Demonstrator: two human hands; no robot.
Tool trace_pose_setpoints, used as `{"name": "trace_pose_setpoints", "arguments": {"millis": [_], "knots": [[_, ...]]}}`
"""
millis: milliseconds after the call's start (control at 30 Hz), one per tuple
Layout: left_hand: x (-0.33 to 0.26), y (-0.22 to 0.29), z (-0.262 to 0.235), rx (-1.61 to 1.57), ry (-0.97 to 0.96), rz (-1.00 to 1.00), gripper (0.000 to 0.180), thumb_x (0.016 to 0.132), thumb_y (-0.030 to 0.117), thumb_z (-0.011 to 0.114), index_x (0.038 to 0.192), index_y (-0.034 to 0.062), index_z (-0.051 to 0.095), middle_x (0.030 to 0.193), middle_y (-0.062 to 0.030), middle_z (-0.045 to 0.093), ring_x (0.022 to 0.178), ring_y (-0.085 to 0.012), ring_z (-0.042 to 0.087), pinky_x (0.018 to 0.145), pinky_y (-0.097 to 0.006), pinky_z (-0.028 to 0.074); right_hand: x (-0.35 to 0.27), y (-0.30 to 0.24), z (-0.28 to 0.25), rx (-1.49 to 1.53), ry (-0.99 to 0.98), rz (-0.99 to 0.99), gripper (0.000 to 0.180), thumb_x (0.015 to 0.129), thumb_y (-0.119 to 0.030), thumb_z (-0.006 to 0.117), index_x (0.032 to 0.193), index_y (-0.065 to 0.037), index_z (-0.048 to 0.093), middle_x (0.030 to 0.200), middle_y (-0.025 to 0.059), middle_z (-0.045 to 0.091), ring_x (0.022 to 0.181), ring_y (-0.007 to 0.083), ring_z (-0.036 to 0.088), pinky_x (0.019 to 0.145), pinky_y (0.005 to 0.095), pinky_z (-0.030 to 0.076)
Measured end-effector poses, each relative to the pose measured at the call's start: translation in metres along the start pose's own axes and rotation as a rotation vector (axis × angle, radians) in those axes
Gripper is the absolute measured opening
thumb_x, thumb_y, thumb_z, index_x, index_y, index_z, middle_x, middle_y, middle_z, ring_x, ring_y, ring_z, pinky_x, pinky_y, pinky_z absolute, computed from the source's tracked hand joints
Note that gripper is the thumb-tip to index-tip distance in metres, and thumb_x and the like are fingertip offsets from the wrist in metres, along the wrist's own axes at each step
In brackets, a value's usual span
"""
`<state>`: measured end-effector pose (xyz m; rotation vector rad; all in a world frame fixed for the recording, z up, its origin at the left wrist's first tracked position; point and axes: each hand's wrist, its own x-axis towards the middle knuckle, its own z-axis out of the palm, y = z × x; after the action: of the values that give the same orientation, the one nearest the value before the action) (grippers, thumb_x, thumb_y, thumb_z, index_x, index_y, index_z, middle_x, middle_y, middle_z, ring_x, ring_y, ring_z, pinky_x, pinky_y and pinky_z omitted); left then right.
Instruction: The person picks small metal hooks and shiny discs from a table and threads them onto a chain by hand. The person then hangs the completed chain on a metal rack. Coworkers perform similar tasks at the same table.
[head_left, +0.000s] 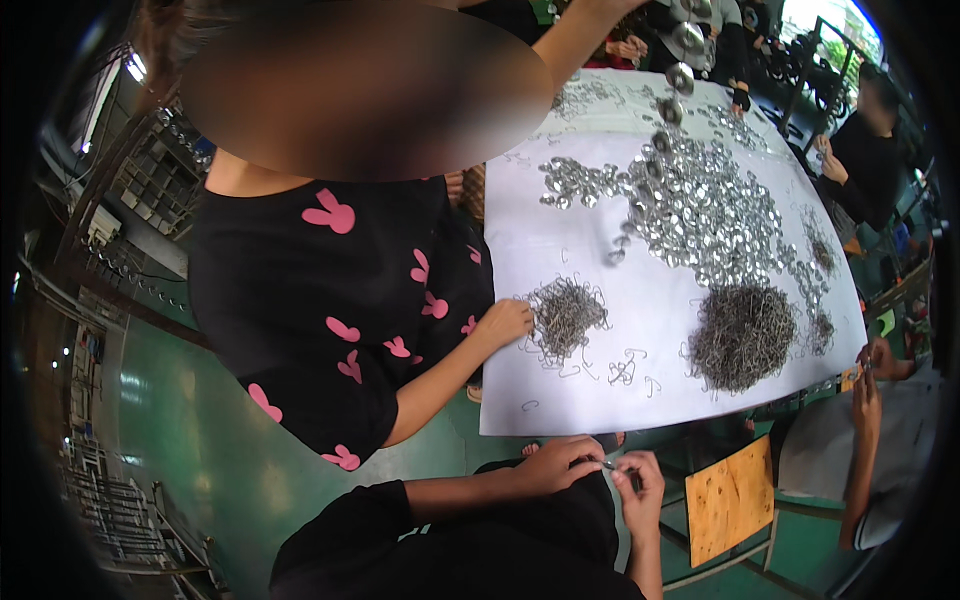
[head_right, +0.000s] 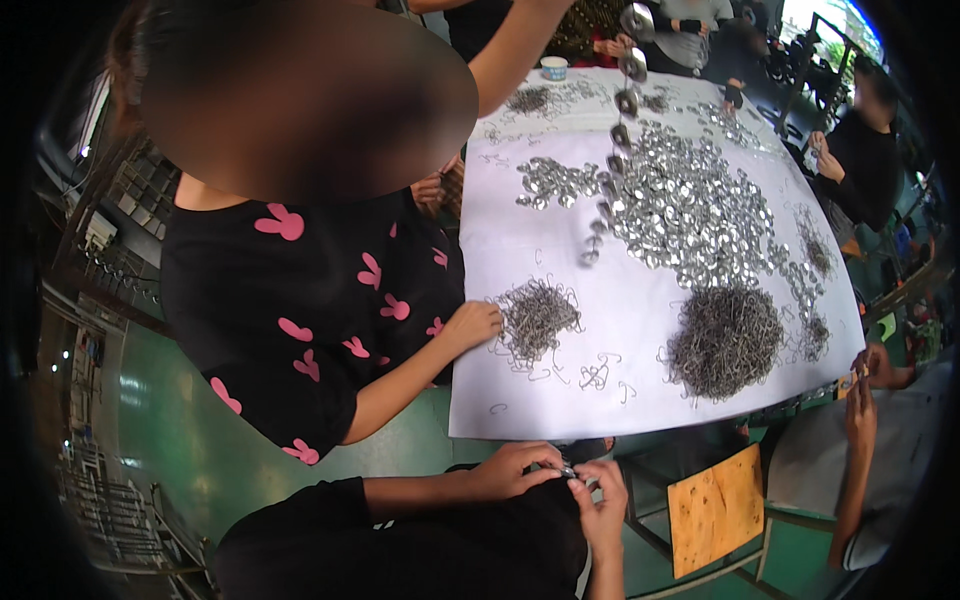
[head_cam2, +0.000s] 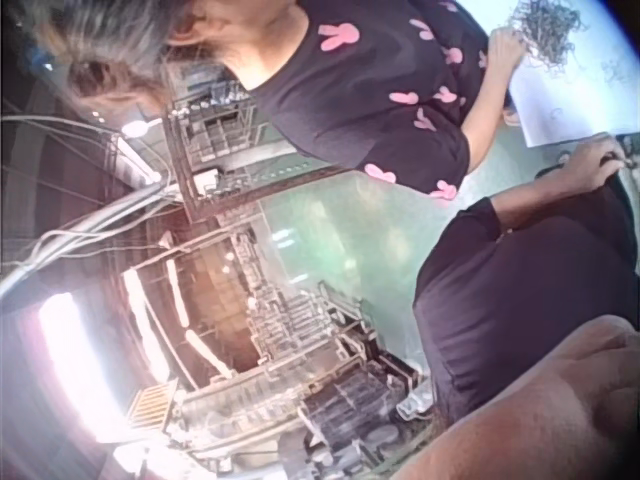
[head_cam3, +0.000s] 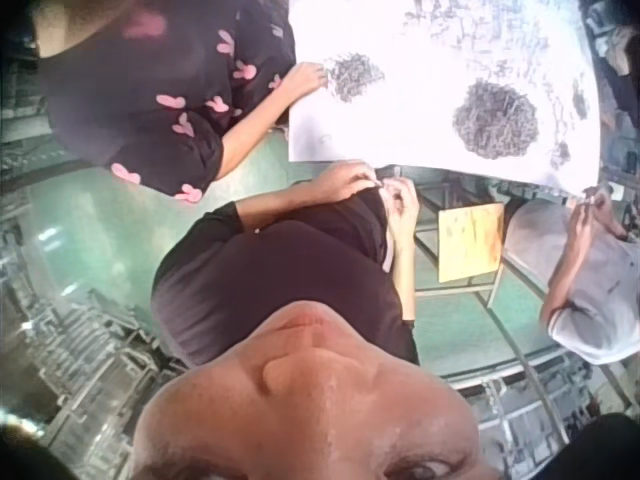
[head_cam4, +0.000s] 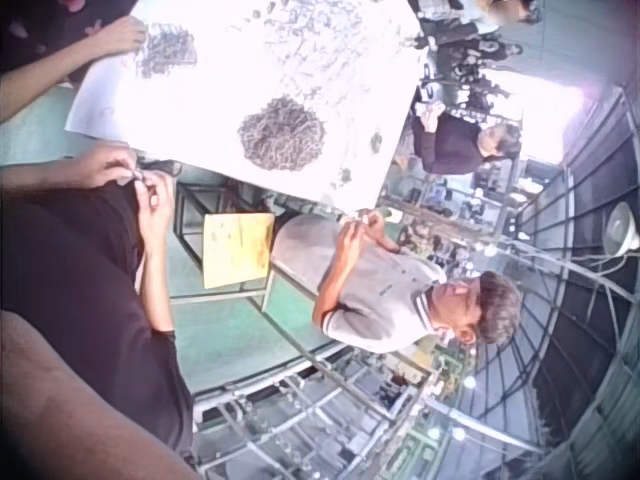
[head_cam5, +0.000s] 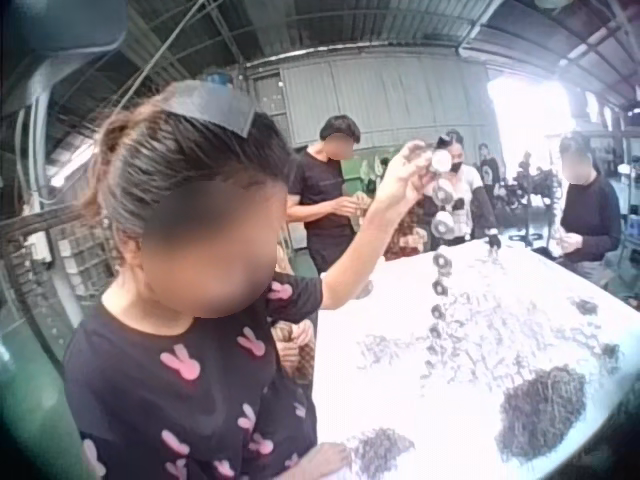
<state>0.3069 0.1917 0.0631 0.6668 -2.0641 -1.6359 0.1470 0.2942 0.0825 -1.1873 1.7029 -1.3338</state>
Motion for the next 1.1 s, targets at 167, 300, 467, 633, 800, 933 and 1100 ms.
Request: {"name": "trace_pose_setpoints", "arguments": {"millis": [167, 300, 467, 633, 800, 933, 1100], "knots": [[0.000, -0.006, 0.000, 0.061, 0.040, 0.025, 0.010, 0.083, 0.006, 0.064, 0.092, 0.0019, 0.061, 0.091, -0.0085, 0.063, 0.082, -0.0203, 0.062, 0.073, -0.030, 0.048, 0.032, 0.046, -0.025, 0.063, 0.047, 0.109, 0.016, 0.087, -0.015, 0.062, 0.093, -0.001, 0.061, 0.084, 0.0030, 0.058, 0.077, 0.0094, 0.051, 0.066, 0.0231, 0.041], [-0.001, -0.008, 0.002, 0.028, 0.105, 0.002, 0.010, 0.081, 0.004, 0.066, 0.090, 0.0027, 0.061, 0.089, -0.0080, 0.063, 0.079, -0.0198, 0.062, 0.069, -0.029, 0.049, 0.088, 0.074, -0.022, -0.129, 0.057, 0.118, 0.016, 0.086, -0.015, 0.063, 0.093, -0.001, 0.063, 0.084, 0.0051, 0.062, 0.075, 0.0133, 0.057, 0.062, 0.0300, 0.047], [0.002, -0.009, 0.005, 0.067, 0.160, 0.015, 0.011, 0.081, 0.006, 0.066, 0.091, 0.0046, 0.061, 0.089, -0.0064, 0.063, 0.078, -0.0197, 0.061, 0.063, -0.029, 0.047, 0.153, 0.125, -0.001, -0.503, 0.026, 0.086, 0.009, 0.079, -0.009, 0.064, 0.088, -0.006, 0.065, 0.087, 0.0099, 0.064, 0.079, 0.0259, 0.062, 0.071, 0.0352, 0.049], [0.000, -0.001, 0.003, 0.049, 0.209, -0.073, 0.010, 0.080, -0.001, 0.066, 0.089, -0.0001, 0.062, 0.093, -0.0104, 0.064, 0.082, -0.0188, 0.063, 0.073, -0.028, 0.050, 0.183, 0.114, 0.010, -0.715, -0.073, 0.059, 0.012, 0.078, -0.004, 0.059, 0.084, -0.011, 0.066, 0.087, 0.0070, 0.062, 0.081, 0.0235, 0.063, 0.070, 0.0372, 0.049], [-0.005, -0.011, 0.006, 0.052, 0.283, -0.017, 0.010, 0.082, 0.006, 0.065, 0.092, 0.0062, 0.061, 0.091, -0.0062, 0.064, 0.078, -0.0200, 0.060, 0.063, -0.029, 0.046, 0.190, 0.109, 0.000, -0.777, -0.173, 0.082, 0.015, 0.077, -0.002, 0.059, 0.083, -0.014, 0.066, 0.088, 0.0039, 0.061, 0.081, 0.0205, 0.064, 0.070, 0.0350, 0.050], [-0.005, -0.012, 0.006, 0.078, 0.268, -0.030, 0.012, 0.081, 0.006, 0.066, 0.092, 0.0065, 0.061, 0.091, -0.0058, 0.064, 0.078, -0.0201, 0.060, 0.063, -0.029, 0.046, 0.191, 0.115, 0.002, -0.722, -0.343, -0.135, 0.009, 0.076, -0.007, 0.064, 0.080, -0.014, 0.065, 0.088, 0.0036, 0.060, 0.080, 0.0204, 0.063, 0.068, 0.0343, 0.050], [-0.004, -0.004, 0.007, 0.084, 0.251, -0.101, 0.010, 0.079, 0.001, 0.067, 0.088, 0.0009, 0.062, 0.092, -0.0105, 0.064, 0.087, -0.0207, 0.063, 0.075, -0.029, 0.050, 0.190, 0.112, 0.007, -0.928, -0.482, -0.368, 0.005, 0.073, -0.011, 0.065, 0.075, -0.013, 0.061, 0.083, 0.0039, 0.055, 0.078, 0.0235, 0.061, 0.066, 0.0359, 0.050]]}}
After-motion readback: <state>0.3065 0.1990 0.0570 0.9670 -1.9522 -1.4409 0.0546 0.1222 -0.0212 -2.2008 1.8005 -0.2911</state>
